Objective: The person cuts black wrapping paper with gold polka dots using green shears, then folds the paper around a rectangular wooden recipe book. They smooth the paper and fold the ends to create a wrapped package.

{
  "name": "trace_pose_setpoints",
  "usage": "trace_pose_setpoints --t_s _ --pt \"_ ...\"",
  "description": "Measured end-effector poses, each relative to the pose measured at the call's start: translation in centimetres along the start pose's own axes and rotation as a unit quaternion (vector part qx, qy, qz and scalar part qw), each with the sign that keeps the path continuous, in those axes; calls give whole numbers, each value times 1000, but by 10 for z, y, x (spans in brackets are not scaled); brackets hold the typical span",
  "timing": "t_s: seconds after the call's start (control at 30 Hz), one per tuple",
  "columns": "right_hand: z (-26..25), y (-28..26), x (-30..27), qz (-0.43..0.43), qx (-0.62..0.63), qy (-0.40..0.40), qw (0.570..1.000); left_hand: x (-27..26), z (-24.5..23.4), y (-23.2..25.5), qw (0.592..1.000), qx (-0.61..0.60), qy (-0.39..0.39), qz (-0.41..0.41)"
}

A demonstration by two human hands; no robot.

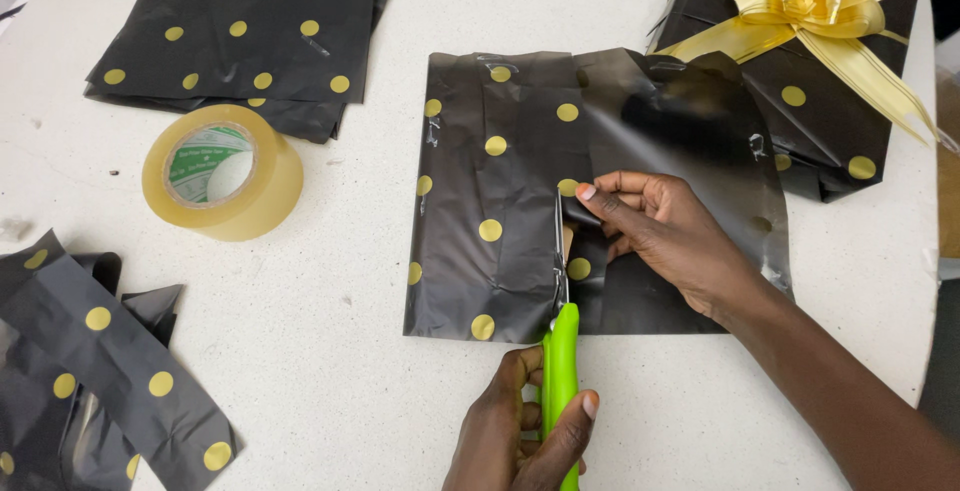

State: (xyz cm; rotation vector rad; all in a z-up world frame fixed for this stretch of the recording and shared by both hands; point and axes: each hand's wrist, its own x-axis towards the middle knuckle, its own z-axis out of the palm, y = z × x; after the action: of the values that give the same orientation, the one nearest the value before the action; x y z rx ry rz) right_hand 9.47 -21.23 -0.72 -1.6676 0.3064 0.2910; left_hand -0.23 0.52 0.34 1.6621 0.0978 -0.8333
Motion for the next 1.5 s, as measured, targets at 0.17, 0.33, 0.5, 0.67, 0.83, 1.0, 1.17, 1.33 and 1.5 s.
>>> trace_pose_setpoints --t_s 0.17,0.33,0.5,0.67,0.83,1.0,1.17,1.33,1.5 --pt "-1 -3 6 -31 -19 27 999 1 0 0 1000 3 -5 10" --pt "-2 -13 8 -71 22 13 997 2 0 -1 1000 13 -10 -27" --pt "1 -20 11 -58 5 14 998 3 1 -3 1000 28 -4 -3" --pt "-1 -19 15 -52 17 6 999 3 3 -5 999 30 7 -19" --pt "-4 -16 17 -31 7 2 999 5 3 -7 999 45 9 -29" --pt "-5 -14 18 -6 -5 -5 1000 6 3 -10 999 48 11 -19" --pt "-6 -12 18 24 18 -12 999 5 2 -9 999 40 8 -23" --pt "-6 -11 20 38 44 -21 998 7 2 -7 999 40 5 -34" --pt "-3 -9 18 28 24 -1 999 7 2 -4 998 46 3 -32"
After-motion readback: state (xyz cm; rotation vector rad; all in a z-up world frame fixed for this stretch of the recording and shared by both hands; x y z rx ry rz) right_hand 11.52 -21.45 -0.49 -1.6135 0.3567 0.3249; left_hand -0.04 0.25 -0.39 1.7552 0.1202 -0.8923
